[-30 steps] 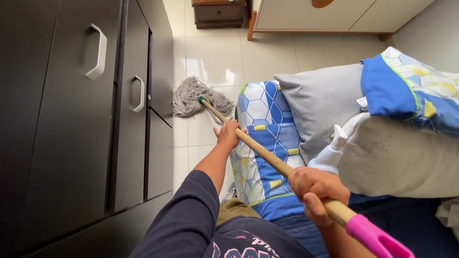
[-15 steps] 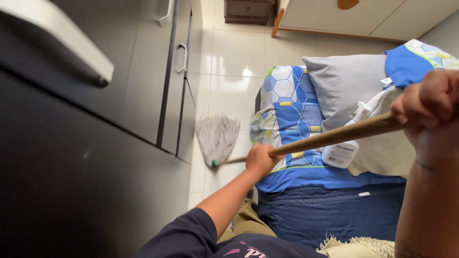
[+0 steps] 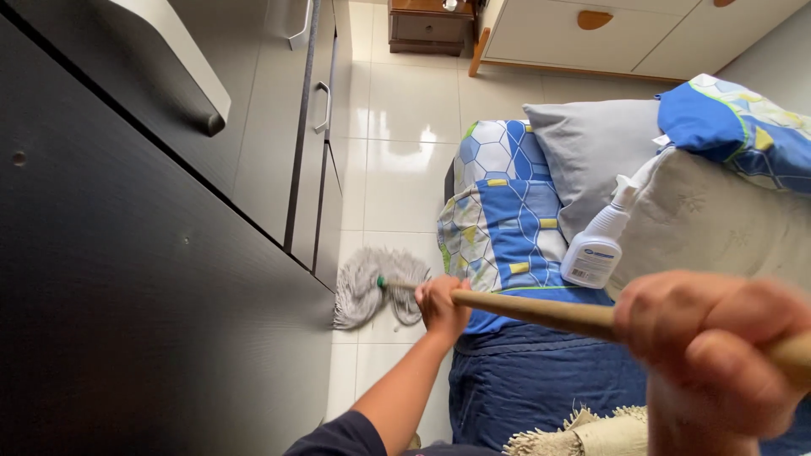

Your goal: The recorder wrings out a mop at a sink and then mops the floor in a bedroom.

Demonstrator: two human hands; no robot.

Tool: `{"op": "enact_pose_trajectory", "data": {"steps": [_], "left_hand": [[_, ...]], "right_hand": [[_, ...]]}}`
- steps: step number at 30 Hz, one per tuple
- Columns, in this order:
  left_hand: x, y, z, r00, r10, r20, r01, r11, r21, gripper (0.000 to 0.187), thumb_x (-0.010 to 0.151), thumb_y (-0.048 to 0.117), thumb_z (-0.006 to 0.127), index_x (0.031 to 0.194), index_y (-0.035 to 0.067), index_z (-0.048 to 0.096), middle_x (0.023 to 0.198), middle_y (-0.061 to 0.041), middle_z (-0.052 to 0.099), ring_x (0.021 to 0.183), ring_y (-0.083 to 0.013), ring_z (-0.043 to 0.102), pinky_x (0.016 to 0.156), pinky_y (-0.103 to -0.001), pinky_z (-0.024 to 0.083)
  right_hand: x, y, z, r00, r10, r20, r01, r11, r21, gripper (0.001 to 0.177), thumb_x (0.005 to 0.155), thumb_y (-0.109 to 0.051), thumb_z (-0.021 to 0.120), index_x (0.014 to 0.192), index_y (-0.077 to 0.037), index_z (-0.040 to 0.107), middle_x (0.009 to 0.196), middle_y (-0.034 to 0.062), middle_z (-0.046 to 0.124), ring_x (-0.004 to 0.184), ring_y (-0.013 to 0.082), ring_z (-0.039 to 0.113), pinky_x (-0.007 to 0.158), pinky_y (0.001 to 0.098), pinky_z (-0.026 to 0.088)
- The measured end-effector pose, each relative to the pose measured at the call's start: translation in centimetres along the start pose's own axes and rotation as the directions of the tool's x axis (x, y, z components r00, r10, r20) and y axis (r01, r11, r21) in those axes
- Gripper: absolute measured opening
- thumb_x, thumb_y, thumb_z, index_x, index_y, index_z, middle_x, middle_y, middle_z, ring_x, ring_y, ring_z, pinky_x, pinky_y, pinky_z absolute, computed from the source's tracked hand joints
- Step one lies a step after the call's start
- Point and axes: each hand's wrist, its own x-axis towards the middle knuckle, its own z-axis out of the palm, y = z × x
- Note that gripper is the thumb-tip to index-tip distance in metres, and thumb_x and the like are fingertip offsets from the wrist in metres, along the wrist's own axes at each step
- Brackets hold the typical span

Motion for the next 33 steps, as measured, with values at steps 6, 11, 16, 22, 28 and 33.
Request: {"op": "enact_pose_trajectory", "data": {"steps": [6,11,16,22,28,33], "left_hand": [[7.6,-6.8,5.3,0.994,-0.072,0.079,0.069,0.997,0.045,0.029,0.084,0.042,0.077,0.079,0.015,0.069,0.109,-0.002,0.07,0.115,-0.0274,0.062,0.11,-0.07,0.024],[8.1,-9.8,7.5,0.98,-0.074,0.185,0.048,0.989,0.142,0.06,0.071,0.047,0.084,0.123,0.021,0.07,0.148,-0.004,0.056,0.147,-0.0425,0.028,0.101,-0.078,0.009],[1.7,-6.1,8.2,0.982,0.058,0.179,-0.084,0.987,0.137,0.056,0.07,0.051,0.085,0.112,0.017,0.072,0.143,-0.007,0.058,0.142,-0.0405,0.034,0.109,-0.072,0.017],[-9.2,0.2,5.1,0.94,0.234,0.247,-0.238,0.971,-0.013,0.03,0.082,0.039,0.081,0.085,0.012,0.07,0.094,-0.013,0.07,0.096,-0.039,0.064,0.086,-0.053,0.05],[-18.9,5.7,-0.1,0.884,0.254,0.391,-0.263,0.964,-0.033,0.031,0.077,0.037,0.08,0.081,0.009,0.069,0.088,-0.014,0.071,0.089,-0.039,0.066,0.077,-0.052,0.051],[-25.6,4.9,-3.4,0.888,0.199,0.413,-0.232,0.972,0.029,0.034,0.081,0.042,0.078,0.073,0.01,0.07,0.079,-0.015,0.07,0.081,-0.0403,0.067,0.074,-0.053,0.052]], "right_hand": [[-5.7,8.1,-0.4,0.942,-0.219,0.254,0.271,0.943,-0.194,0.027,0.081,-0.004,0.065,0.068,-0.008,0.042,0.054,0.0032,0.047,0.043,0.0153,0.045,0.045,0.0344,0.041],[-11.0,11.0,-1.6,0.912,-0.148,0.383,0.276,0.912,-0.304,0.028,0.081,0.003,0.065,0.071,-0.008,0.042,0.062,0.0068,0.05,0.052,0.0219,0.053,0.056,0.0386,0.051],[-15.0,4.9,-3.2,0.972,-0.05,0.229,0.138,0.913,-0.384,0.022,0.084,-0.003,0.064,0.071,-0.005,0.046,0.063,0.0069,0.054,0.055,0.021,0.055,0.062,0.0401,0.055],[-19.3,-6.7,-4.8,0.984,0.018,-0.175,-0.058,0.973,-0.225,0.024,0.086,-0.006,0.062,0.068,-0.004,0.046,0.05,0.0071,0.049,0.048,0.0154,0.041,0.054,0.0373,0.041],[-19.9,-13.7,-8.6,0.978,0.048,-0.201,-0.103,0.956,-0.275,0.04,0.104,-0.018,0.046,0.065,-0.013,0.037,0.052,0.0009,0.042,0.047,0.0147,0.041,0.059,0.0392,0.041],[-20.1,-14.9,-7.4,0.968,0.131,-0.215,-0.157,0.982,-0.107,0.025,0.105,-0.017,0.041,0.081,-0.015,0.037,0.056,-0.0004,0.037,0.048,0.0117,0.038,0.06,0.031,0.04]]}}
